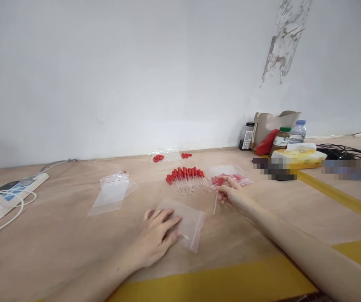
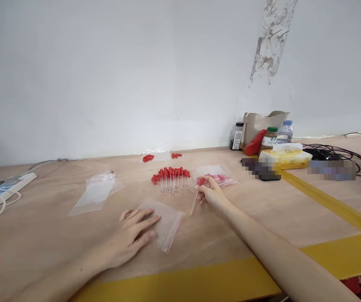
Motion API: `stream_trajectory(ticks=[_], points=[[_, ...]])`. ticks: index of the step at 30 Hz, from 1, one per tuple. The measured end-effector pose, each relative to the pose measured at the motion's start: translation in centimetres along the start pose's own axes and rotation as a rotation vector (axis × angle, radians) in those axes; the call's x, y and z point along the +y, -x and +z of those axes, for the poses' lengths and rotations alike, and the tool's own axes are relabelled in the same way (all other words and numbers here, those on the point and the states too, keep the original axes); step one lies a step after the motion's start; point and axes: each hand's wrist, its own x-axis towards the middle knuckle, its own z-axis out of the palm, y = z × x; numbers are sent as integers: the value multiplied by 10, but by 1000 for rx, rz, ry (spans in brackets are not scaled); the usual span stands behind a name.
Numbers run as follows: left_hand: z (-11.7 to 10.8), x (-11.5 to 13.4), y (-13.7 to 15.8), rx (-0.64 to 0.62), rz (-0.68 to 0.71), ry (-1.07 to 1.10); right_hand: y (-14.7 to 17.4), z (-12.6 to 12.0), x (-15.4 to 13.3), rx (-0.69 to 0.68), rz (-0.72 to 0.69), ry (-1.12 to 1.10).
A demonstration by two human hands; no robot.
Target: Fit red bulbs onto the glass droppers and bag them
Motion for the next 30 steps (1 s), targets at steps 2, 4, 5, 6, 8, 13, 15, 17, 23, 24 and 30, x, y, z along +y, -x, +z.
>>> stream_trajectory(ticks=[2,4,5,6,8,13,15,17,23,24,30], points=[[3,8,1,91,-60,-44,3,3,3,50,10,-8],[0,10,1,111,0,-59,4,5,5,80,7,-9],[-2,8,0,103,60,-62,5,6,7,87,-5,-6],[-3,5,-1,85,118,-63,5,7,9,90,-22,-2],[-4,-3,-5,29,189,-59,4,8,12,99,-62,8],[5,-15,-9,-81,124,14,0,10,21,99,-113,2],[7,-14,-9,-93,96,35,0,12,23,93,-116,3],[7,-13,-8,-90,86,39,1,15,23,97,-118,8],[6,-12,-8,-71,81,29,0,14,24,129,-154,14],[6,-12,-8,-70,80,28,0,13,25,137,-164,13],[7,-12,-8,-67,73,23,-2,13,28,109,-166,-10]])
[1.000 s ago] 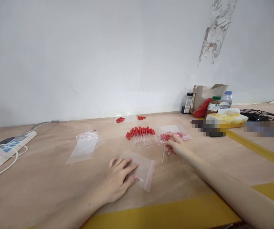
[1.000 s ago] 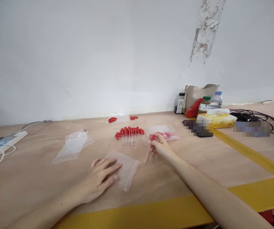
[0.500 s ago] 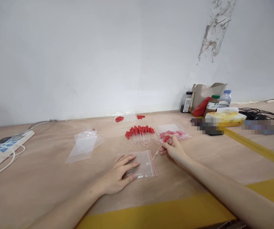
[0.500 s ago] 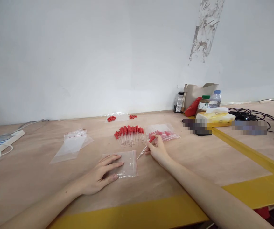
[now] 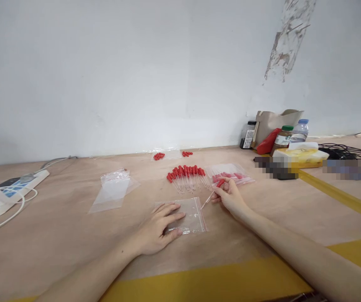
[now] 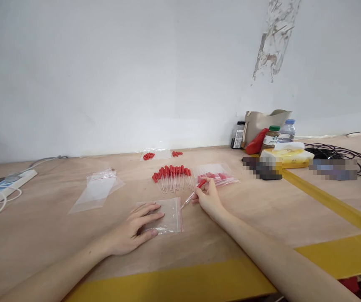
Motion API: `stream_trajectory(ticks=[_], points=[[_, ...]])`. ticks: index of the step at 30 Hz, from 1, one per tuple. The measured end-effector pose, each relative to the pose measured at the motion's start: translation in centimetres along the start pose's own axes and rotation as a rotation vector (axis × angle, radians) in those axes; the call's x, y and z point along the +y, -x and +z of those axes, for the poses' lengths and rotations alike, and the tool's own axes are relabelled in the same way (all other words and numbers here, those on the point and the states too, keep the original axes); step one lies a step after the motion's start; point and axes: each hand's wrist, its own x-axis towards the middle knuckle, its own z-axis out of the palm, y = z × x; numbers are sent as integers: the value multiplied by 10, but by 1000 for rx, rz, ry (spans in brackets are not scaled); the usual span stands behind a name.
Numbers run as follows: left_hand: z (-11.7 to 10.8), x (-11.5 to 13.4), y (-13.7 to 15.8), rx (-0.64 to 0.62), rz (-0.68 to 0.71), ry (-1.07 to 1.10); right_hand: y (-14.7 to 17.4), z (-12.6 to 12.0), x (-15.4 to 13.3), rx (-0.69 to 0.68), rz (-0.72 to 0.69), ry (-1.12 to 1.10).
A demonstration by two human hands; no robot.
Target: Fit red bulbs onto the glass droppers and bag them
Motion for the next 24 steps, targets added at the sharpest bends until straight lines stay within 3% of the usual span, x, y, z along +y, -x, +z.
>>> stream_trajectory(ticks=[7,12,16,20,24], points=[[2,8,-3,45,-41,-13,8,3,-5,-78,68,-62],[5,10,-7,78,-79,4,10,-13,-15,-429,252,169],[6,7,-8,92,-76,9,5,-20,-18,-628,133,372],[6,8,-8,99,-61,-5,9,-8,-14,-622,12,401],[6,10,-9,110,-45,-13,18,4,-13,-646,49,401]])
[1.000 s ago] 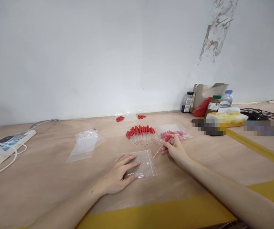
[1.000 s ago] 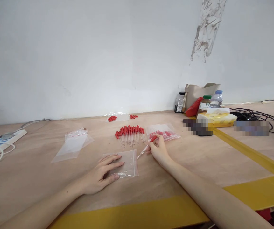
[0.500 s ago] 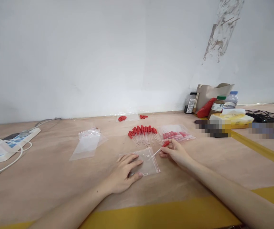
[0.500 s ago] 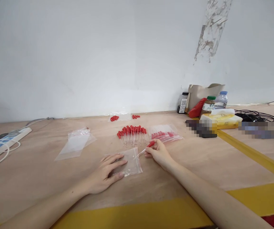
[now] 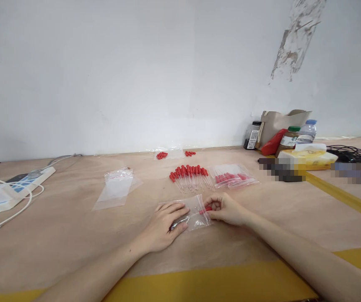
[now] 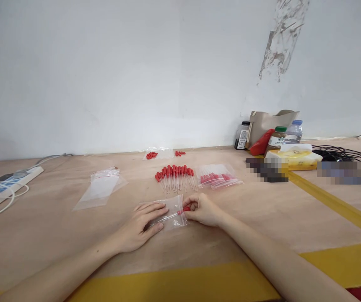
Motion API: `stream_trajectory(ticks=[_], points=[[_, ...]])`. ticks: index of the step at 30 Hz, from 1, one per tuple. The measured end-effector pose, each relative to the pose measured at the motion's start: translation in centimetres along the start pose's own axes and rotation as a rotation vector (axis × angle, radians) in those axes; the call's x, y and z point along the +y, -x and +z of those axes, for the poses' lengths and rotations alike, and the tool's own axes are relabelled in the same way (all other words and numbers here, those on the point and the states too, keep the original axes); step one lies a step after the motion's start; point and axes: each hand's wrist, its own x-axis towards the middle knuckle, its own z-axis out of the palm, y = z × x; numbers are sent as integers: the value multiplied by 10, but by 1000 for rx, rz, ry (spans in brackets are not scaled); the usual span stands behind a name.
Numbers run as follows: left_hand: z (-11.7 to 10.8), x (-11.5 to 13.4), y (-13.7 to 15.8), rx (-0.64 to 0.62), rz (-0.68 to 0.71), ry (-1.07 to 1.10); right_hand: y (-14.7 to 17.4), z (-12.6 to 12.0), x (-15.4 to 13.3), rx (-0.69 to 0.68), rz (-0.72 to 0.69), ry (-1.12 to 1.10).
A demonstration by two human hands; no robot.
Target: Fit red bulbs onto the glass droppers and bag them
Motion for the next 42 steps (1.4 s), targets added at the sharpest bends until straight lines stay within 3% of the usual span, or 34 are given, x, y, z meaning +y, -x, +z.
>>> stream_trajectory(ticks=[2,7,11,19,23,26,28,30,34,37,42], points=[[0,1,0,6,3,3,1,2,-2,-43,-17,-28],[1,0,-1,-8,18,14,1,4,1,-57,-231,-46],[2,1,-1,-24,21,23,-2,8,6,-249,-158,-184],[-7,-10,3,-73,-7,159,-3,-3,4,-168,-153,51],[-11,-21,7,-60,30,203,4,-10,-6,-229,-222,201],[-11,-22,8,-42,58,202,8,-15,-8,-283,-189,183],[-10,-22,8,-38,61,201,7,-22,-7,-183,-164,176],[-8,-21,8,-37,60,203,0,-31,-5,27,-144,238],[-7,-21,7,-55,57,197,-31,-49,-6,379,-49,523],[-8,-20,8,-81,59,165,-62,-54,-9,495,67,736],[-12,-19,8,-122,72,135,-101,-48,-9,571,210,773]])
